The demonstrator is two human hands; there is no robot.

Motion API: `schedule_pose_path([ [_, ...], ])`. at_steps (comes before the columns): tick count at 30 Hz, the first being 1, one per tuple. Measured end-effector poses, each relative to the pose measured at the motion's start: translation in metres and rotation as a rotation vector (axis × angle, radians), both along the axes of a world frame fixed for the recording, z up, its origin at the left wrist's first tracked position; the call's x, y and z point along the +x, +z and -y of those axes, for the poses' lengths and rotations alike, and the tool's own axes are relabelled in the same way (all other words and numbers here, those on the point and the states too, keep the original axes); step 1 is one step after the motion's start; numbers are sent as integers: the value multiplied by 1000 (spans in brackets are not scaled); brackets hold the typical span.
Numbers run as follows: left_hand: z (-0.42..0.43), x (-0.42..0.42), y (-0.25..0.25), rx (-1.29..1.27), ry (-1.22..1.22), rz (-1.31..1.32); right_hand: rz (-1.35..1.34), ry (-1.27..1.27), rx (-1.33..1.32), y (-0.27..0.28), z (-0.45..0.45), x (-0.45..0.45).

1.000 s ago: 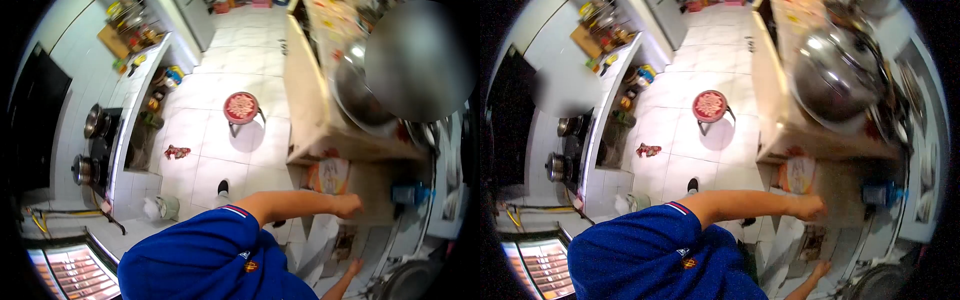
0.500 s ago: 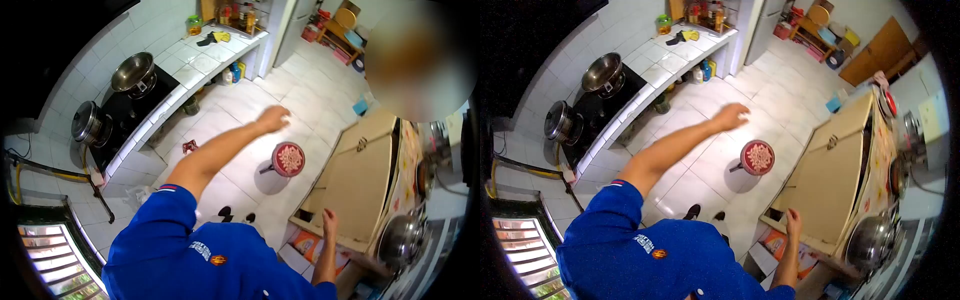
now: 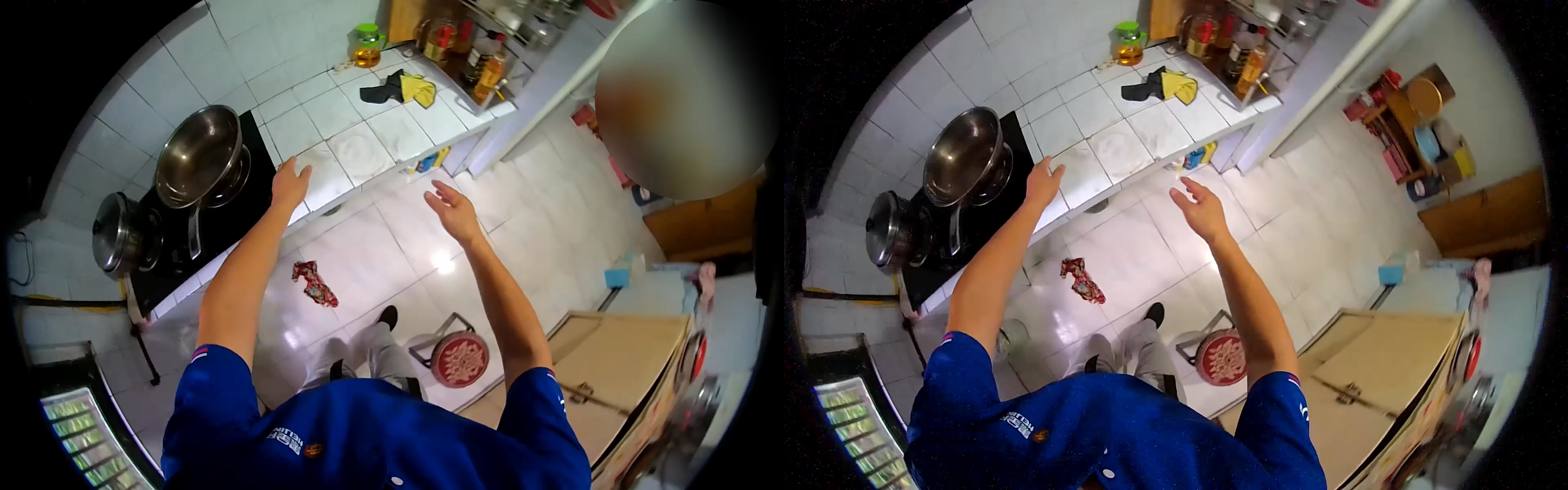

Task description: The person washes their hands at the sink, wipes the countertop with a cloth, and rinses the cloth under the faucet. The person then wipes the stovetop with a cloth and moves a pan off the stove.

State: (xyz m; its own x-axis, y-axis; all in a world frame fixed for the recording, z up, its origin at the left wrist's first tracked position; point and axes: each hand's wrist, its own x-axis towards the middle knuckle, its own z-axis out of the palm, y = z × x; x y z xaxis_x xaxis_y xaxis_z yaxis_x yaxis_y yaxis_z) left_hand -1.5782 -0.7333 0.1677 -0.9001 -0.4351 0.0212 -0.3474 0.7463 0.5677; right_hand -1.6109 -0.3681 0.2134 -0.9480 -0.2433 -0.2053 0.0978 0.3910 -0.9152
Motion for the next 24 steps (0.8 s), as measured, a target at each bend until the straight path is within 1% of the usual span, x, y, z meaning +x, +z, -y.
schedule_pose_path([
  [2,9,-22,-33,5,100,-56,-183,93,54,-8,25,-56],
  [3,14,-30,-29,8,125,-52,-193,114,57,9,36,-77],
  [5,19,-49,-59,3,217,-41,-189,159,104,4,51,-122],
  [6,23,-60,-66,8,235,-36,-210,174,131,6,58,-147],
  [8,26,-72,-96,-93,296,-1,-156,192,161,-9,70,-190],
  [9,27,-81,-102,-71,333,5,-187,184,183,-9,77,-211],
  [10,28,-83,-117,-61,342,14,-219,177,210,-15,82,-230],
  [12,32,-102,-149,-219,409,129,-246,182,254,-39,91,-278],
  [14,27,-111,-153,-245,482,292,-285,195,425,-60,95,-320],
  [15,21,-114,-159,-261,516,288,-297,204,422,-71,98,-342],
  [16,20,-114,-171,-338,528,254,-288,208,423,-83,104,-365],
  [17,18,-113,-175,-389,535,272,-331,173,481,-98,109,-387],
  [18,15,-116,-177,-435,538,292,-372,138,545,-115,112,-411],
  [19,15,-119,-171,-429,533,334,-378,159,522,-125,118,-433],
  [20,14,-122,-165,-422,533,377,-371,171,526,-134,127,-448],
  [22,11,-127,-159,-410,540,415,-261,-22,629,-146,154,-473],
  [23,12,-127,-162,-427,533,417,-207,28,739,-169,166,-491],
  [24,11,-125,-163,-444,520,426,-195,42,744,-181,176,-483],
])
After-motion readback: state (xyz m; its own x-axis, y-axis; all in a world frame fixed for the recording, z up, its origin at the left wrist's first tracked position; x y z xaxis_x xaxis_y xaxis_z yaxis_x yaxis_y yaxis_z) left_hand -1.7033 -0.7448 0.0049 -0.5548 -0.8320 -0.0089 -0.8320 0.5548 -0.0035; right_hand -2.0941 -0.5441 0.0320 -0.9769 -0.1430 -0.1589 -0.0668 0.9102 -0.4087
